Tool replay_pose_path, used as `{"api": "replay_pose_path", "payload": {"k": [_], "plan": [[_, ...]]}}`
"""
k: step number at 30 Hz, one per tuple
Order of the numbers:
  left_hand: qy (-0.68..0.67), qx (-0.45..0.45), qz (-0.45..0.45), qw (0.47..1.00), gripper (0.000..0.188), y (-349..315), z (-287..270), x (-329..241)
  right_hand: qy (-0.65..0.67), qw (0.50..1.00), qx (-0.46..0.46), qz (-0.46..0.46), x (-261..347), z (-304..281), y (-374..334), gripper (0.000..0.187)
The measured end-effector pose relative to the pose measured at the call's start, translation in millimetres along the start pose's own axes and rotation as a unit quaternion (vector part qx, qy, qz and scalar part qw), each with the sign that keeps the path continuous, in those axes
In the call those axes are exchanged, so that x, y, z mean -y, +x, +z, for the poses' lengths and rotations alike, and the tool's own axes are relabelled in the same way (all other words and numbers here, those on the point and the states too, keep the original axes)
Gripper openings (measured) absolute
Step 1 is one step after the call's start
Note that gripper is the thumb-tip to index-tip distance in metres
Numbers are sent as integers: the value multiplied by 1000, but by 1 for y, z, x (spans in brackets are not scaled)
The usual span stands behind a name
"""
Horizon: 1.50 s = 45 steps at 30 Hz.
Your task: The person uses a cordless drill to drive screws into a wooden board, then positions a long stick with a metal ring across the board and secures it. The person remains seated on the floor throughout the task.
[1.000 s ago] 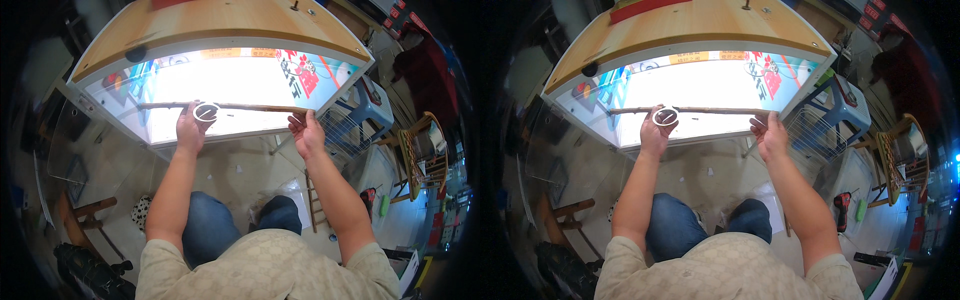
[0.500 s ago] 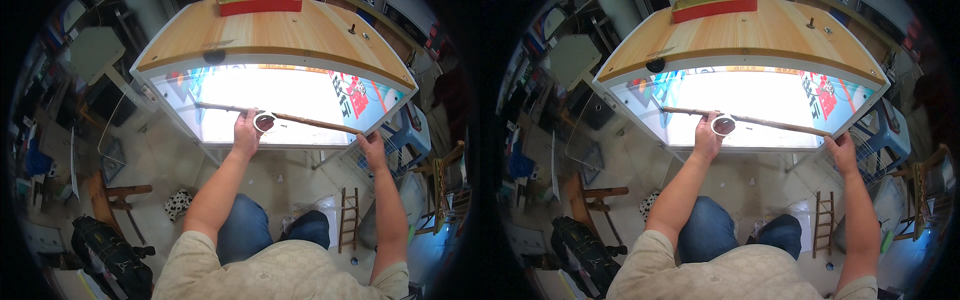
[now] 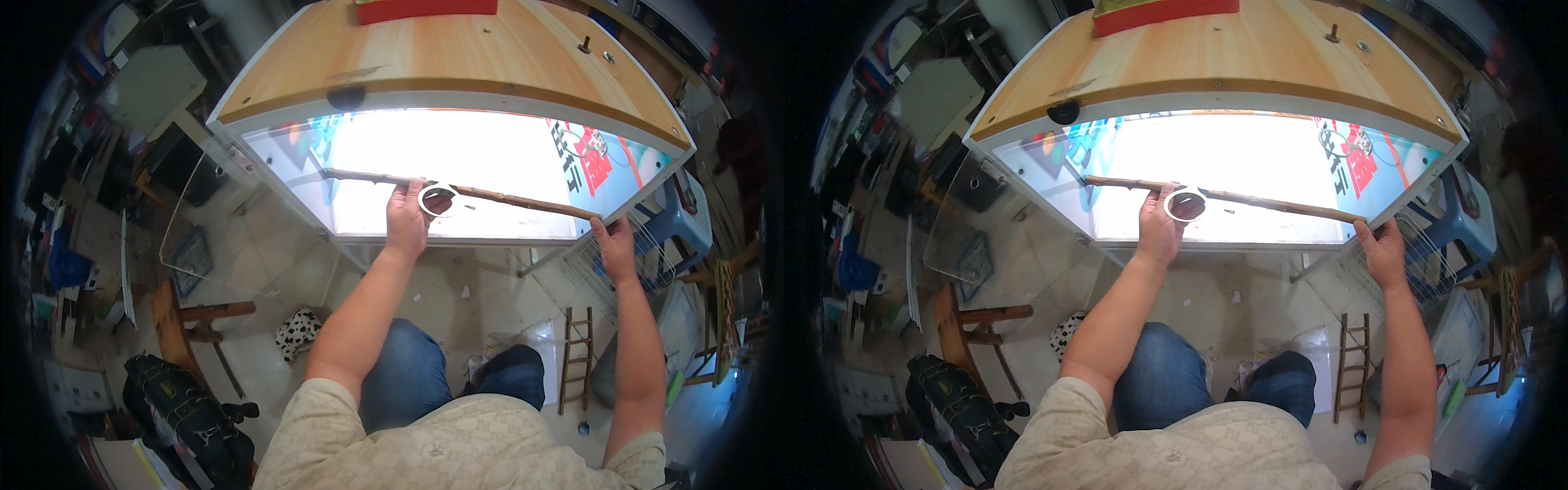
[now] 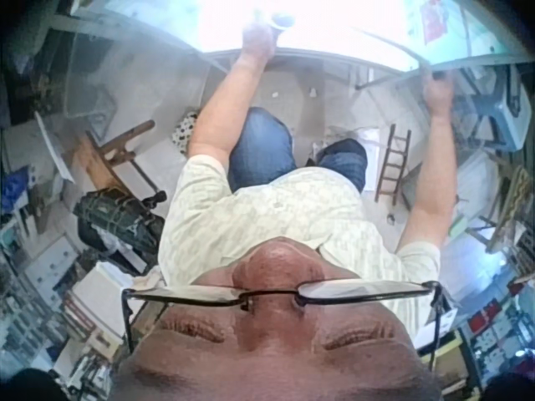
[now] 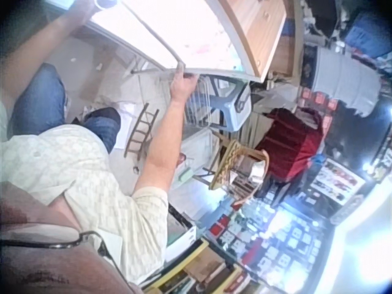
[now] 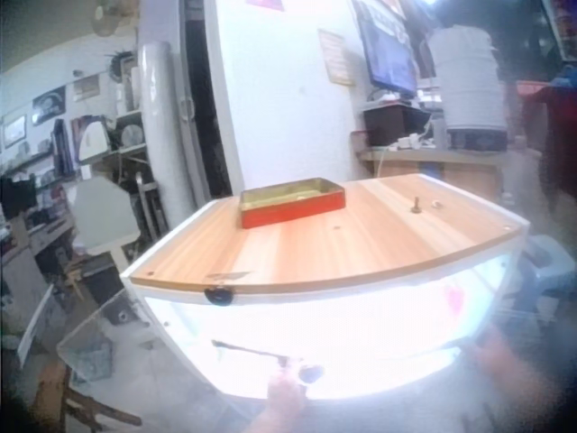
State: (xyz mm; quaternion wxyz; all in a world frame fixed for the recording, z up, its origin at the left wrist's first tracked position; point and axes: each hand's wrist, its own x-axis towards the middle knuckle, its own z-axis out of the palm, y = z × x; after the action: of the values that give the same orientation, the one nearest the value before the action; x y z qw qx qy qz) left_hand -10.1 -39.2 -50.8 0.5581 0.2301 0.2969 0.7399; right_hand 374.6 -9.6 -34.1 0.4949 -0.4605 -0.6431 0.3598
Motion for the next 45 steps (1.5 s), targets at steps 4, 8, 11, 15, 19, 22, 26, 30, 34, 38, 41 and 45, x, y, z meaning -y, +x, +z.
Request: {"api": "replay_pose_path", "payload": {"k": [4, 8, 11, 15, 19, 22, 26, 30, 34, 38, 41, 45], "plan": [[9, -20, 22, 1000, 16, 2, -3, 5, -38, 998, -17, 46, 4, 3, 1, 29], [40, 9, 9, 999, 14, 7, -10, 4, -73, 996, -35, 31, 9, 5, -1, 34], [18, -11, 8, 1000, 15, 7, -10, 3, -7, 1000, -16, 22, 10, 8, -3, 44], [30, -26, 19, 999, 17, 7, -10, 6, -15, 998, 5, 58, 6, 6, -5, 44], [23, -27, 23, 999, 17, 9, -13, 8, -5, 1000, 2, 30, 1, 8, -7, 40], [36, -17, 23, 999, 17, 11, -15, 9, -47, 998, -23, 35, -1, 10, -8, 39], [31, -19, 15, 999, 15, 12, -18, 10, -48, 998, -26, 43, -5, 8, -7, 45], [19, 16, 15, 1000, 17, 10, -12, 12, -91, 990, -41, 95, -9, 7, -3, 34], [10, -25, 13, 1000, 16, 3, 0, 7, -12, 997, -27, 67, -5, 8, -6, 28], [14, -10, -3, 1000, 17, 0, 5, 1, -29, 996, -35, 73, -2, 7, -6, 35], [16, -7, 4, 1000, 18, -1, 6, 0, -66, 997, -18, 26, -1, 5, -6, 38], [20, -3, 13, 1000, 18, 1, 4, 2, -72, 996, -23, 42, -1, 5, -6, 39]]}}
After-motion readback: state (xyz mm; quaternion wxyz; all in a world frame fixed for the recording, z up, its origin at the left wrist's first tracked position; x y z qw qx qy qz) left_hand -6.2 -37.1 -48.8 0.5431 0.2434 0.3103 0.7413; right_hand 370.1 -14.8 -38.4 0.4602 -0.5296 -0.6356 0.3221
